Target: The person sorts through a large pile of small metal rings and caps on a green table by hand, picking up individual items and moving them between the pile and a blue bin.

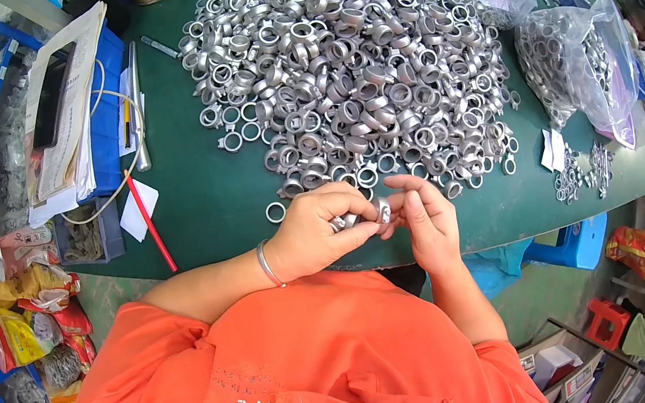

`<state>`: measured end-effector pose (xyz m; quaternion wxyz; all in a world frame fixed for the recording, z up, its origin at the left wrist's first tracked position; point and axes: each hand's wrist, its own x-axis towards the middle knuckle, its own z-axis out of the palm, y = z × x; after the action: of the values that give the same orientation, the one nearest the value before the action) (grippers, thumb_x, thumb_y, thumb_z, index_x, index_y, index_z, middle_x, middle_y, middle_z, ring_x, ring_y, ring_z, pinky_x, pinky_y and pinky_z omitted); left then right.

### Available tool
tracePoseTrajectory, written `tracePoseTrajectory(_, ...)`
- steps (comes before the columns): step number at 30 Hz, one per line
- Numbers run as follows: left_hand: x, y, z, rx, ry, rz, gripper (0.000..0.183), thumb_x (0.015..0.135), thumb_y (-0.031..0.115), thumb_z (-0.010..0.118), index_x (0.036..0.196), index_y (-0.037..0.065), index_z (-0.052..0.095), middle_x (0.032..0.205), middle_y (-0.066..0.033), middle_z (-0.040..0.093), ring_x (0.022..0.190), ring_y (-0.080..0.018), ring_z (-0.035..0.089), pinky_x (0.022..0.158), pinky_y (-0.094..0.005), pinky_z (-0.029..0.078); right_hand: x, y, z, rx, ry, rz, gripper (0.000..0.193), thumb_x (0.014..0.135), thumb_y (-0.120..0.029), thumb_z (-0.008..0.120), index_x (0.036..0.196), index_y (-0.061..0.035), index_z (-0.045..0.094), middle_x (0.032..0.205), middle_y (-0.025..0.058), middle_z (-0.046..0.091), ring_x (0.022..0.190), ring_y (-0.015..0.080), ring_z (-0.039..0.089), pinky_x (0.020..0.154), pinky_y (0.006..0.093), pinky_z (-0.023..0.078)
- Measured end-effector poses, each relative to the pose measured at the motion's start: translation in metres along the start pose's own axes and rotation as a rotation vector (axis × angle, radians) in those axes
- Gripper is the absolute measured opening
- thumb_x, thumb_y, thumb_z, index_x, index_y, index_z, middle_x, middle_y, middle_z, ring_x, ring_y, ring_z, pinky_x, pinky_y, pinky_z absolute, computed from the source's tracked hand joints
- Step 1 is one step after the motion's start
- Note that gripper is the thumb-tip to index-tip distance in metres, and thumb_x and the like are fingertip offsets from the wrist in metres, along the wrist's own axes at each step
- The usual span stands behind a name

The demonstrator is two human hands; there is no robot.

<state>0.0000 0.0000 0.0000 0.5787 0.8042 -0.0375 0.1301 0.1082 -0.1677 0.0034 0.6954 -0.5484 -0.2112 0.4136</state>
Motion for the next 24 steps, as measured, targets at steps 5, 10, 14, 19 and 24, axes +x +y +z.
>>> tracePoseTrajectory(5,0.003,0.019,0.000,-0.674,0.082,-0.651,0.032,0.087,0.008,0.051,0.118,0.002,0.047,0.091,-0.0099,0.062,0.076,-0.0203,0.062,0.053,-0.0229,0.049,0.005,-0.001,0.013,-0.582,0.126,-0.608,0.024,0.072,0.011,0.061,0.094,-0.0004,0.061,0.096,0.0130,0.060,0.080,0.0218,0.060,0.070,0.0295,0.050)
tracePoseTrajectory(10,-0.014,0.002,0.005,-1.430,0.002,-0.965,0.025,0.093,0.032,0.047,0.093,0.008,0.055,0.082,-0.0061,0.061,0.068,-0.0181,0.064,0.040,-0.0256,0.048,0.004,-0.017,0.019,-0.666,-0.258,-0.686,0.025,0.060,0.013,0.057,0.080,-0.0001,0.064,0.100,0.0140,0.060,0.085,0.0290,0.057,0.077,0.0346,0.048)
tracePoseTrajectory(14,-0.018,0.000,0.005,-1.375,0.045,-0.909,0.017,0.089,0.024,0.054,0.090,0.008,0.056,0.082,-0.0076,0.060,0.073,-0.0174,0.062,0.045,-0.0236,0.044,0.024,0.001,0.012,-1.044,0.164,-0.597,0.018,0.069,0.000,0.068,0.087,-0.0020,0.062,0.079,0.0105,0.055,0.071,0.0264,0.053,0.063,0.0336,0.044)
tracePoseTrajectory(19,-0.015,0.012,-0.001,-1.221,0.099,-0.858,0.008,0.086,0.012,0.058,0.090,0.006,0.056,0.083,-0.0078,0.058,0.069,-0.0161,0.058,0.045,-0.0234,0.040,0.028,0.010,0.007,-0.942,0.120,-0.410,0.013,0.073,-0.001,0.067,0.085,-0.0022,0.062,0.076,0.0085,0.059,0.068,0.0219,0.057,0.061,0.0296,0.046)
tracePoseTrajectory(24,-0.013,0.017,0.000,-0.896,0.155,-0.792,0.014,0.087,0.015,0.060,0.092,0.003,0.057,0.079,-0.0069,0.059,0.062,-0.0083,0.053,0.041,-0.0185,0.034,0.008,0.010,0.009,-0.375,0.059,-0.155,0.009,0.077,0.003,0.065,0.085,0.0009,0.062,0.081,0.0075,0.064,0.072,0.0145,0.060,0.064,0.0251,0.047)
